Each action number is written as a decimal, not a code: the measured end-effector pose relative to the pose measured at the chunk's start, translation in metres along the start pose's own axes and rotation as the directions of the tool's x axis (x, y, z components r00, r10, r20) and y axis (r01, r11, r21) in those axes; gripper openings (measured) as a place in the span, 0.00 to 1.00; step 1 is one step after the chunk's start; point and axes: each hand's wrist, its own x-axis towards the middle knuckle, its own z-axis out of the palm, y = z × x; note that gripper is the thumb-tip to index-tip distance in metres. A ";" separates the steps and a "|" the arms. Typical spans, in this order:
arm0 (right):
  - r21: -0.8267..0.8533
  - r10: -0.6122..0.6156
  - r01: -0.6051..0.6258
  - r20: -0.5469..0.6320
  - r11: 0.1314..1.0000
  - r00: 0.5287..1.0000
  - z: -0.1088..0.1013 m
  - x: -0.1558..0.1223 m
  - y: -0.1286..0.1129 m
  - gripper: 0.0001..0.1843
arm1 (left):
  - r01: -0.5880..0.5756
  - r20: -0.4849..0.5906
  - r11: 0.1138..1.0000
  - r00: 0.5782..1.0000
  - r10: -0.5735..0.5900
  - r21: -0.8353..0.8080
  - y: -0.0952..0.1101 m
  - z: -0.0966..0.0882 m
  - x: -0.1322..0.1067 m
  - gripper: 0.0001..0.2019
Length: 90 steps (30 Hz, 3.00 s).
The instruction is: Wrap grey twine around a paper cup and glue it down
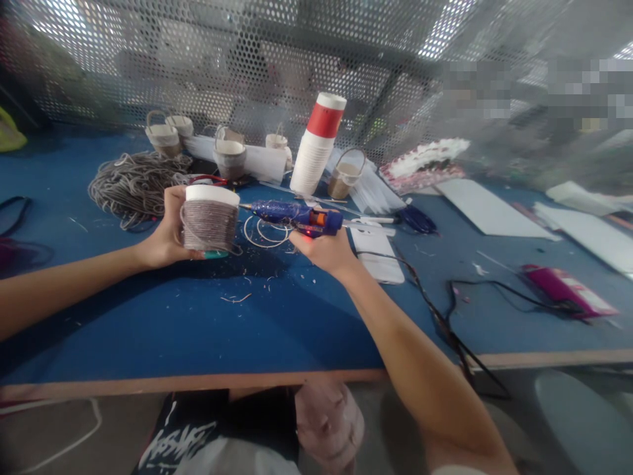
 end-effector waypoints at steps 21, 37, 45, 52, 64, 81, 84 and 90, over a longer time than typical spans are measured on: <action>-0.006 -0.018 0.018 -0.007 1.000 1.000 0.000 -0.001 0.000 0.14 | 0.110 0.020 0.984 0.994 -0.108 -0.141 0.001 -0.004 -0.005 0.47; 0.011 -0.030 0.030 -0.009 1.000 1.000 0.001 -0.003 -0.005 0.15 | 0.073 0.049 0.983 0.997 -0.065 -0.168 -0.001 -0.006 -0.007 0.46; -0.012 -0.061 0.061 -0.014 0.998 0.998 0.000 -0.004 -0.009 0.16 | 0.086 0.048 0.989 0.996 -0.081 -0.121 -0.001 -0.008 -0.006 0.49; 0.007 -0.091 0.091 -0.012 0.996 0.996 0.001 -0.002 -0.013 0.16 | 0.099 0.040 0.987 0.995 -0.095 -0.129 0.003 -0.006 -0.006 0.47; 0.025 -0.098 0.098 0.021 0.995 0.995 0.000 -0.002 -0.009 0.16 | 0.044 0.063 0.997 0.997 -0.040 -0.070 0.005 -0.004 -0.002 0.45; 0.016 -0.146 0.146 -0.028 0.989 0.989 0.001 0.000 -0.008 0.14 | 0.071 0.055 0.995 0.996 -0.067 -0.077 0.004 -0.005 -0.006 0.46; -0.012 -0.144 0.144 -0.043 0.990 0.989 0.001 0.000 -0.008 0.15 | 0.046 0.051 0.997 0.998 -0.043 -0.061 0.004 -0.005 -0.005 0.45; -0.070 -0.049 0.047 -0.018 0.996 0.999 -0.002 0.002 0.003 0.13 | -0.073 -0.074 0.993 0.995 0.066 -0.096 -0.001 -0.006 -0.002 0.44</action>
